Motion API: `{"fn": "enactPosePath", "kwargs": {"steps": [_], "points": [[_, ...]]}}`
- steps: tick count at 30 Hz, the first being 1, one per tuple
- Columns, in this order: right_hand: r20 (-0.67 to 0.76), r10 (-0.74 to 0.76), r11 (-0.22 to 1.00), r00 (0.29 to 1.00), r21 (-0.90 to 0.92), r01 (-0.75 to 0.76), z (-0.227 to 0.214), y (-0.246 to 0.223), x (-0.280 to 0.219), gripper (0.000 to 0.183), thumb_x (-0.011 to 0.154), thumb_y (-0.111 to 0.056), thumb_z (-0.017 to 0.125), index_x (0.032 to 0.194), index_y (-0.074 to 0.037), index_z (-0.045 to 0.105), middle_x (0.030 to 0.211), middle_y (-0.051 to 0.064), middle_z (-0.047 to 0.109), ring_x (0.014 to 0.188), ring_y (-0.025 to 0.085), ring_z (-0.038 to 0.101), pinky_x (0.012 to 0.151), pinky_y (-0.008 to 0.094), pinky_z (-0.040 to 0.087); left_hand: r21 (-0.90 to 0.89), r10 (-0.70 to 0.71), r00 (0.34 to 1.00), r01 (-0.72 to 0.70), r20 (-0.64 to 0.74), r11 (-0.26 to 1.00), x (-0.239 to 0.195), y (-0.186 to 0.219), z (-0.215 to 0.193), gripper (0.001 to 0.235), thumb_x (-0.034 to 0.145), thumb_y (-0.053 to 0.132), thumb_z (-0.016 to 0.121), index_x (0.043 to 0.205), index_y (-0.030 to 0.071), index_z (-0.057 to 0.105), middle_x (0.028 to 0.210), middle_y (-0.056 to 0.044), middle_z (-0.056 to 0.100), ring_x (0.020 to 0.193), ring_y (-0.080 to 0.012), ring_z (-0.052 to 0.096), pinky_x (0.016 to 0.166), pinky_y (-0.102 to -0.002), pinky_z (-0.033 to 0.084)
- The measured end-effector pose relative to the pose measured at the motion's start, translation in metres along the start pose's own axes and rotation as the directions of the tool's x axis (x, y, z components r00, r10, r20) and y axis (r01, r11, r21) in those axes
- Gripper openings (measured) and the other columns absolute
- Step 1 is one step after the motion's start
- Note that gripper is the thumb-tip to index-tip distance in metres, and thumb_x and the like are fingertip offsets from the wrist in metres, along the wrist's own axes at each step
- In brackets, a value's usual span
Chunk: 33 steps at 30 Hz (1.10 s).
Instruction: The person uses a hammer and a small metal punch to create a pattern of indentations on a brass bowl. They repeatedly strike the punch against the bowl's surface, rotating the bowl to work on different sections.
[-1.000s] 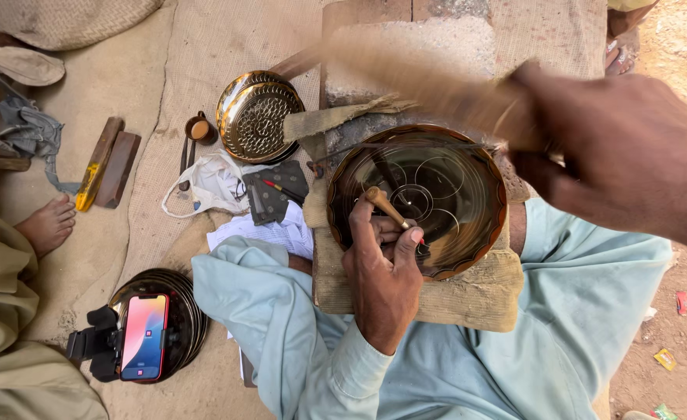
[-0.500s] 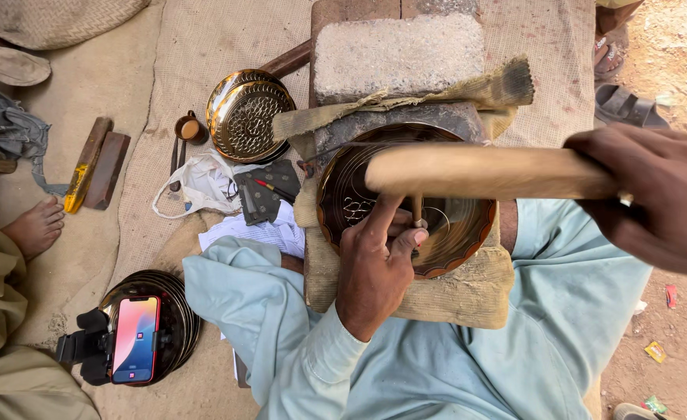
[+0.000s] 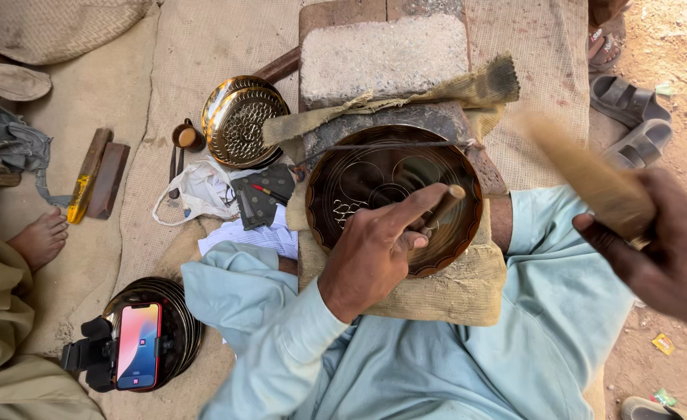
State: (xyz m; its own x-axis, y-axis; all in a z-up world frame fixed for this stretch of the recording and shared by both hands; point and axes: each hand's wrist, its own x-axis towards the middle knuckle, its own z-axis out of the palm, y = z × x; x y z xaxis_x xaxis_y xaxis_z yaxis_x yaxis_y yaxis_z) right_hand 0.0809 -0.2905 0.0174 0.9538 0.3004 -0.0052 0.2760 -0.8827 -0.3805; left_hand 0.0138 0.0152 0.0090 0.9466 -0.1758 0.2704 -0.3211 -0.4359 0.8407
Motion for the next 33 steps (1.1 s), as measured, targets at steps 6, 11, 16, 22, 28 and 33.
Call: {"fn": "enactPosePath", "kwargs": {"steps": [6,11,16,22,28,33], "points": [[-0.212,-0.076,0.971,0.974,0.207,0.121,0.067,0.042,-0.061,0.039,0.085,-0.009,0.077,0.121,-0.002,0.061,0.089,0.014,0.072,0.063,0.020,0.070,0.055,0.031,0.054,0.079,0.067,0.908,-0.109,0.413,0.991,0.024,-0.005,-0.012,0.067,0.086,0.001,0.068,0.148,0.024,0.053,0.099,-0.015,0.074,0.085,-0.0355,0.073,0.071,-0.044,0.058],[-0.479,-0.188,0.917,0.857,0.227,0.328,0.127,0.072,-0.094,0.034,0.101,-0.010,0.075,0.128,-0.001,0.056,0.102,0.013,0.071,0.085,0.024,0.073,0.074,0.031,0.056,0.186,0.046,0.856,-0.165,0.515,0.969,0.025,-0.003,-0.010,0.060,0.092,0.006,0.060,0.144,0.036,0.058,0.091,-0.011,0.074,0.081,-0.0332,0.073,0.068,-0.045,0.057],[-0.303,0.040,0.992,0.952,0.126,-0.002,0.110,0.061,-0.071,0.038,0.092,-0.017,0.083,0.122,-0.003,0.065,0.089,0.017,0.071,0.071,0.025,0.071,0.065,0.034,0.055,0.136,-0.023,0.987,0.001,0.162,0.991,0.004,0.000,-0.012,0.057,0.095,0.002,0.063,0.146,0.026,0.052,0.088,-0.010,0.072,0.083,-0.0285,0.074,0.075,-0.041,0.059],[-0.237,-0.241,0.968,0.941,0.008,0.250,0.023,0.013,0.008,0.041,0.085,-0.014,0.081,0.123,-0.002,0.069,0.094,0.018,0.073,0.075,0.025,0.072,0.069,0.036,0.059,-0.166,-0.280,0.926,0.244,-0.252,0.955,-0.019,-0.003,0.015,0.060,0.092,-0.002,0.071,0.146,0.011,0.047,0.097,-0.012,0.077,0.087,-0.0214,0.078,0.075,-0.033,0.061],[0.167,-0.315,0.798,0.934,-0.485,0.357,-0.033,-0.047,0.086,0.050,0.088,-0.029,0.073,0.135,-0.015,0.065,0.100,0.006,0.074,0.076,0.018,0.074,0.058,0.030,0.059,-0.218,-0.382,0.872,0.326,-0.307,0.920,-0.021,0.000,0.024,0.058,0.093,0.001,0.071,0.145,0.007,0.047,0.093,-0.011,0.077,0.083,-0.0198,0.077,0.072,-0.032,0.062],[0.291,-0.382,0.600,0.877,-0.643,0.475,-0.050,-0.082,0.106,0.063,0.086,-0.035,0.064,0.147,-0.025,0.055,0.117,0.000,0.073,0.083,0.020,0.075,0.060,0.032,0.060,-0.302,-0.493,0.778,0.398,-0.390,0.866,-0.027,0.002,0.034,0.054,0.091,0.002,0.071,0.140,0.003,0.049,0.092,-0.010,0.075,0.083,-0.0184,0.075,0.072,-0.031,0.062]]}}
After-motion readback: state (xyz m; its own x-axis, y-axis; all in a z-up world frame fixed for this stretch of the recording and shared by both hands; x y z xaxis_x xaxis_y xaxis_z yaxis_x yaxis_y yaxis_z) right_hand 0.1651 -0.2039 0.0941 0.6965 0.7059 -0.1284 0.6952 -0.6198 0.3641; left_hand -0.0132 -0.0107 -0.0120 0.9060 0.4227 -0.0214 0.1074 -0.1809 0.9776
